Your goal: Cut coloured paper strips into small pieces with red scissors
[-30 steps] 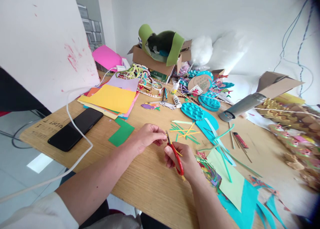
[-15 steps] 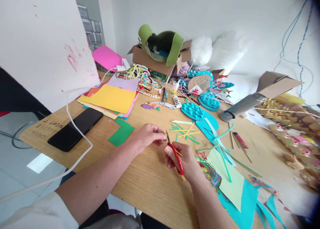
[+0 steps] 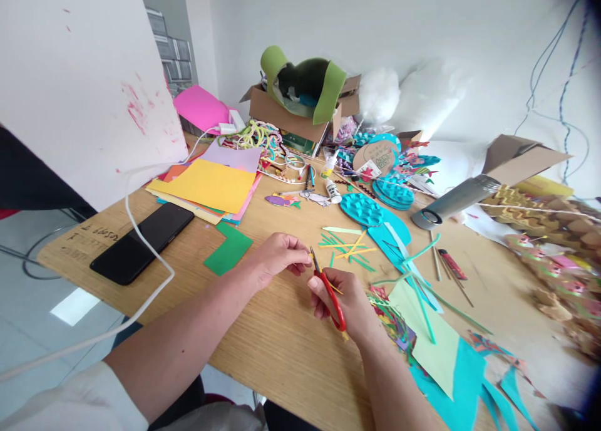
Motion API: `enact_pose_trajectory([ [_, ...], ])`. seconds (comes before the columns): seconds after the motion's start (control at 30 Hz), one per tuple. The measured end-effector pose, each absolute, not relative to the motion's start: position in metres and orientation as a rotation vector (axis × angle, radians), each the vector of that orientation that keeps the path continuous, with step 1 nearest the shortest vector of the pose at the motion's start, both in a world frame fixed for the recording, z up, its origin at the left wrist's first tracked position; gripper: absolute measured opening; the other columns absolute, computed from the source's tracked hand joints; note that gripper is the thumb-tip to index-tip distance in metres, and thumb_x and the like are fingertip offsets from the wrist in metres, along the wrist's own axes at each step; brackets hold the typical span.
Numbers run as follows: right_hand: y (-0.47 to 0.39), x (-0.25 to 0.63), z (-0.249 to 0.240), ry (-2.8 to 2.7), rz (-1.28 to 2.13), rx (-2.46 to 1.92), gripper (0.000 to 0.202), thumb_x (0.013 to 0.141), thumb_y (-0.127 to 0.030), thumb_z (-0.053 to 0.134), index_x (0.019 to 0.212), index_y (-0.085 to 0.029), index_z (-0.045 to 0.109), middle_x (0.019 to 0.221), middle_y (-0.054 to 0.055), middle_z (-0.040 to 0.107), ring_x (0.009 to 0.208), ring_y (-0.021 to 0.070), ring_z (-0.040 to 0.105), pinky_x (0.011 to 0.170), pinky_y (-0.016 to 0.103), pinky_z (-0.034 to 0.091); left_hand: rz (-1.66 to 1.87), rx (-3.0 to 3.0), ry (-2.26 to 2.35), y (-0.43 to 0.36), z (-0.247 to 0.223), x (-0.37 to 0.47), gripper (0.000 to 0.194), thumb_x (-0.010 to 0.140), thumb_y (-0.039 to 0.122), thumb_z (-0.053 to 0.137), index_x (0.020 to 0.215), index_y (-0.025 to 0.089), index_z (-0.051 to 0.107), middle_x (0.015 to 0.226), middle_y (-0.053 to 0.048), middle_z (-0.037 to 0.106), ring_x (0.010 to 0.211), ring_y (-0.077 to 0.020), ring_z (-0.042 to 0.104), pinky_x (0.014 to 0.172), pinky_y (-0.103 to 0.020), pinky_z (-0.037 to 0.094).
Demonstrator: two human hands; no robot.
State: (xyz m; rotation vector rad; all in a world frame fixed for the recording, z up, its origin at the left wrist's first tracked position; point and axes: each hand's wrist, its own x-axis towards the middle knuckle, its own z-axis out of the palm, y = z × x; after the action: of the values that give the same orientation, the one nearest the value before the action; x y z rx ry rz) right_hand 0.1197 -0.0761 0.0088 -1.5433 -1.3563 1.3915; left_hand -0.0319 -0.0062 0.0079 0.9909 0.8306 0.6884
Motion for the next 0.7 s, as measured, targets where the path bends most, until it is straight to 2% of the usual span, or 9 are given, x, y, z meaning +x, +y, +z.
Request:
enact_pose_trajectory([
  [0.7, -0.0765, 0.1182, 0.0082, -1.352, 1.390, -1.509, 0.050, 0.066, -0.065, 0.068, 0.065, -0.017, 0.055, 0.053, 0.001, 0.062, 0.041, 0.0130, 0.058, 0.039, 0.021, 0.042, 0.709, 0.986, 0.816, -0.0059, 0.0074, -0.0318, 0.014, 0.055, 0.022, 0.067, 0.060, 0.013, 0.057, 0.059, 0.001, 0.056, 0.056, -0.0100, 0.052, 0.058, -0.025, 0.041],
])
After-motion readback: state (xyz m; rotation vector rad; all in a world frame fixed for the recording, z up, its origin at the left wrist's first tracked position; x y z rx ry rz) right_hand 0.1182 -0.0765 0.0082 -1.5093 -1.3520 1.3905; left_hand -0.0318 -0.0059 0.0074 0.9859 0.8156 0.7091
